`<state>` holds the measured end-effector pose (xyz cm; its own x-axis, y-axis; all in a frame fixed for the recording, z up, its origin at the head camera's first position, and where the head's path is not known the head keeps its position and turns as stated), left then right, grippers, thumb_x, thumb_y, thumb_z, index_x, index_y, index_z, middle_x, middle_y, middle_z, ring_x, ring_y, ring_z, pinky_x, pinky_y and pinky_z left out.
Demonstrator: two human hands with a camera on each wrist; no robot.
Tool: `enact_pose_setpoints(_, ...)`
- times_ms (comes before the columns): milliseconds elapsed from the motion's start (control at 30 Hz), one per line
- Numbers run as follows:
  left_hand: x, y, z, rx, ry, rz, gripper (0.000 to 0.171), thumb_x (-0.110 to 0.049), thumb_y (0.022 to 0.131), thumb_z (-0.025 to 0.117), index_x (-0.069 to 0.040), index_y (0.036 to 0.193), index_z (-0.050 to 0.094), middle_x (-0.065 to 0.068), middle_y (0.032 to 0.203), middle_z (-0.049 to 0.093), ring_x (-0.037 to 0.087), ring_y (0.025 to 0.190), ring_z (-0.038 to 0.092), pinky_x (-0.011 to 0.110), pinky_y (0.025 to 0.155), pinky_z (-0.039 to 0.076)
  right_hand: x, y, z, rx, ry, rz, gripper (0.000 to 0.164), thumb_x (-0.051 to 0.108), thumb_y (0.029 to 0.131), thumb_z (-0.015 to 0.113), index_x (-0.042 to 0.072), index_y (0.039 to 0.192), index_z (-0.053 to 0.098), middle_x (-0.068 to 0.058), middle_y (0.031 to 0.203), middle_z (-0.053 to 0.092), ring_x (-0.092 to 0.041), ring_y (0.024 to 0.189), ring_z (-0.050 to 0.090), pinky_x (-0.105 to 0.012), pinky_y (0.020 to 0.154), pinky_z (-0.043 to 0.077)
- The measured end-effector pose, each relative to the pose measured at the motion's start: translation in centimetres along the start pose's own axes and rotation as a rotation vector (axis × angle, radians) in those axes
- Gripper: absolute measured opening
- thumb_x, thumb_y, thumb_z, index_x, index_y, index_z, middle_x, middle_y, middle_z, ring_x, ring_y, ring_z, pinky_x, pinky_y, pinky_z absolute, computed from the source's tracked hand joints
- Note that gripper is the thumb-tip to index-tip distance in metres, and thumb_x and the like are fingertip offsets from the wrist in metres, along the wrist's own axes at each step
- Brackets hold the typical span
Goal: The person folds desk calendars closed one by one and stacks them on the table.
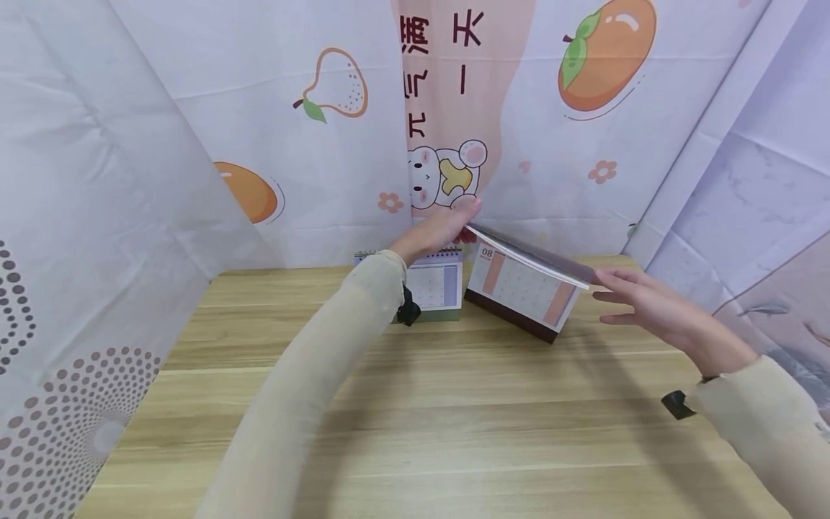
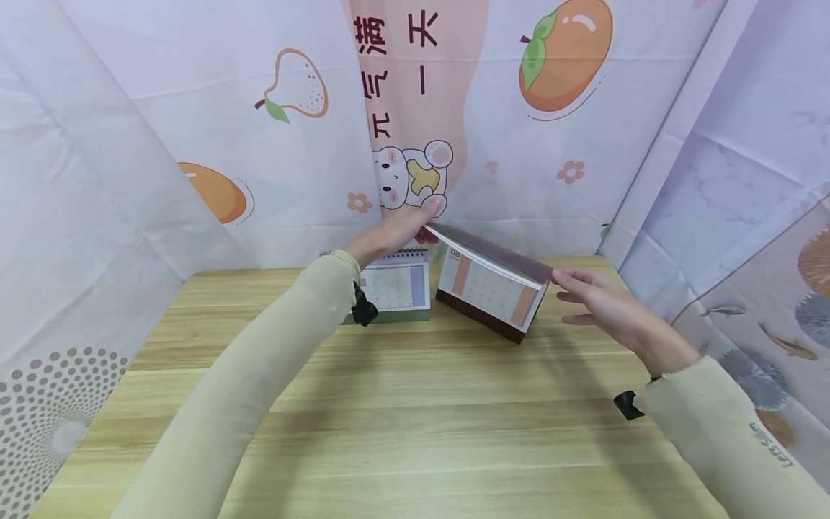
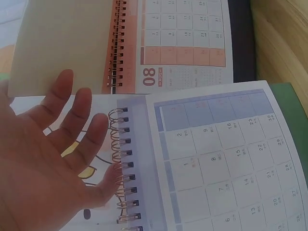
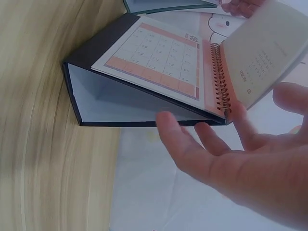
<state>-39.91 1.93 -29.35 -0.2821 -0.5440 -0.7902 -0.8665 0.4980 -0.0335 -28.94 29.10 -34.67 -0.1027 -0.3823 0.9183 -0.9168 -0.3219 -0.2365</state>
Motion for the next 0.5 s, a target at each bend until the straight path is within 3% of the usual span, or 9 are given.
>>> enact_pose_setpoints(133, -0.3, -0.1, 0.2, 0.026, 0.064, 0.048, 0.066, -0.061, 0.105, 0.031, -0.011, 0.120, 0.071, 0.006, 0.108, 0.071, 0.021, 0.108, 0.059, 0.038, 0.098, 0.043, 0.0, 0.1, 0.0, -0.012, -0.023, 0.007, 0.065, 0.041, 0.111, 0.035, -0.010, 0.148, 0.025, -0.023, 0.153, 0.025, -0.024, 0.130, 0.042, -0.036, 0.094, 0.054)
enact_pose_setpoints(200, -0.5, 0.0, 0.4, 0.048, 0.101, 0.080, 0.059, -0.054, 0.107, 0.036, -0.010, 0.120, 0.072, 0.006, 0.106, 0.071, 0.019, 0.103, 0.058, 0.035, 0.095, 0.044, 0.0, 0.2, 0.0, -0.012, -0.018, 0.006, 0.066, 0.042, 0.111, 0.035, -0.011, 0.150, 0.024, -0.023, 0.154, 0.024, -0.027, 0.130, 0.042, -0.036, 0.094, 0.054)
enact_pose_setpoints(367, 0.0, -0.1, 1.0, 0.106, 0.209, 0.094, 0.052, -0.049, 0.106, 0.046, -0.006, 0.102, 0.074, -0.001, 0.078, 0.055, 0.015, 0.076, 0.049, 0.028, 0.073, 0.040, 0.0, 0.3, -0.1, -0.028, 0.010, 0.003, 0.067, 0.043, 0.111, 0.035, -0.010, 0.151, 0.026, -0.022, 0.157, 0.021, -0.035, 0.134, 0.037, -0.036, 0.093, 0.054)
enact_pose_setpoints(500, 0.4, -0.5, 1.5, 0.144, 0.242, 0.080, 0.052, -0.052, 0.104, 0.049, -0.006, 0.084, 0.064, -0.005, 0.066, 0.040, 0.011, 0.065, 0.039, 0.027, 0.065, 0.036, -0.2, 0.4, -0.1, -0.038, 0.008, 0.022, 0.069, 0.043, 0.110, 0.037, -0.011, 0.150, 0.023, -0.023, 0.157, 0.020, -0.035, 0.134, 0.037, -0.034, 0.093, 0.054)
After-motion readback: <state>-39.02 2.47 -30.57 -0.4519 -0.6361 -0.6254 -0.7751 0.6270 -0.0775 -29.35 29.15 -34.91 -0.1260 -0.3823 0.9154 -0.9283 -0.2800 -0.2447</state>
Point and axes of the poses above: each hand's wrist, its own y-axis towards the middle knuckle, its own z-axis out of the palm, x = y × z, the point moved 10 cm from there along y, towards the middle knuckle
